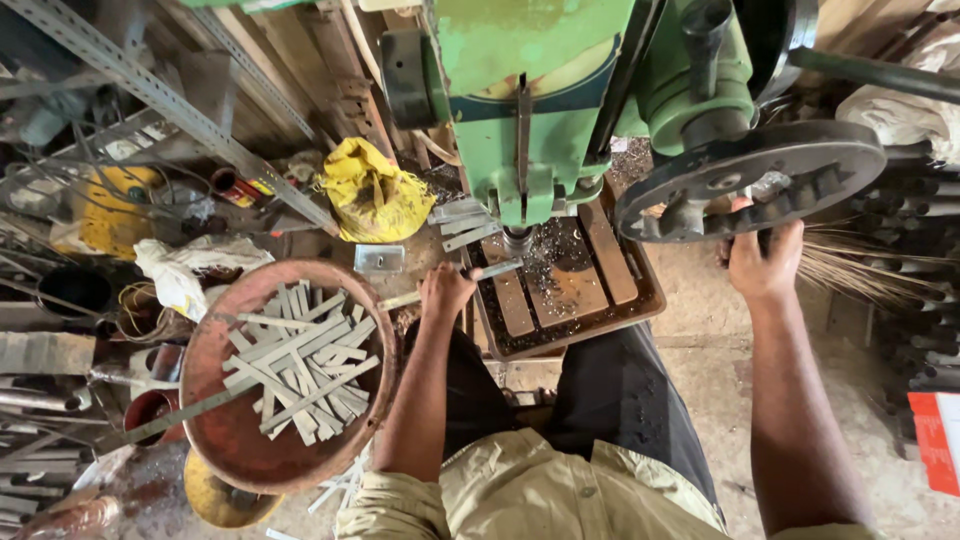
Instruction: The person operates a drill press to drill holes into small rectangular metal pieces. They pick each piece from a red basin, position it under the drill bit, and lower the drill using the handwheel. After drilling, the person removes the piece and places it aside.
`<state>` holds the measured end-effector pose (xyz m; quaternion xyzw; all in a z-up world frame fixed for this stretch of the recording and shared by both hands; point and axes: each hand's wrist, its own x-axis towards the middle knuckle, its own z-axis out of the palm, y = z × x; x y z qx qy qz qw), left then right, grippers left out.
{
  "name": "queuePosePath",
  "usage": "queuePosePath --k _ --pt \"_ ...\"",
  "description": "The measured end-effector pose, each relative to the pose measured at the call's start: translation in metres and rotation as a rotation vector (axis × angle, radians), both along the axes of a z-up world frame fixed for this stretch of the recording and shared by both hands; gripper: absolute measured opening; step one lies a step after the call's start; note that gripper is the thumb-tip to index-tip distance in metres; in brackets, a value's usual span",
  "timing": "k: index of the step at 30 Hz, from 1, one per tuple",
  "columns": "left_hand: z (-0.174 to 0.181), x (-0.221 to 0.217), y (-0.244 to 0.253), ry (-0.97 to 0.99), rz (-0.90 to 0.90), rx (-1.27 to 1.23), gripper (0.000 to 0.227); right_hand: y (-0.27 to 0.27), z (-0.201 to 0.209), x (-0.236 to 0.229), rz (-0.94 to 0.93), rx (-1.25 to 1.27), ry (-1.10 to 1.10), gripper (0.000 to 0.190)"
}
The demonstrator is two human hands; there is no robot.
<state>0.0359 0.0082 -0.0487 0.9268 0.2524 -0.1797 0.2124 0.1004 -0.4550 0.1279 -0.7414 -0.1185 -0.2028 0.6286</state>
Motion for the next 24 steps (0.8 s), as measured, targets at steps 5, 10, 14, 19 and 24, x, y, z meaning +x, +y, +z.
queuePosePath --k 5,10,14,19,24 --pt "0.022 -0.005 -0.004 -0.103 -0.038 0.074 0.065 -0.015 -0.018 0.009 0.005 -0.117 0.034 0.024" --pt "0.029 -0.006 -0.006 -0.027 -0.008 0.004 0.069 -0.002 -0.007 0.006 -0.056 -0.137 -0.125 0.022" --pt "0.031 -0.005 -0.006 0.016 -0.014 -0.016 0.075 0.004 0.013 0.002 -0.069 -0.208 -0.201 0.023" --pt "0.032 -0.004 -0.007 -0.011 -0.025 0.023 0.075 0.008 0.030 -0.006 0.085 -0.030 0.106 0.027" --pt "0.033 -0.004 -0.006 0.018 -0.007 -0.013 0.073 0.004 0.006 0.005 0.002 -0.071 -0.098 0.018"
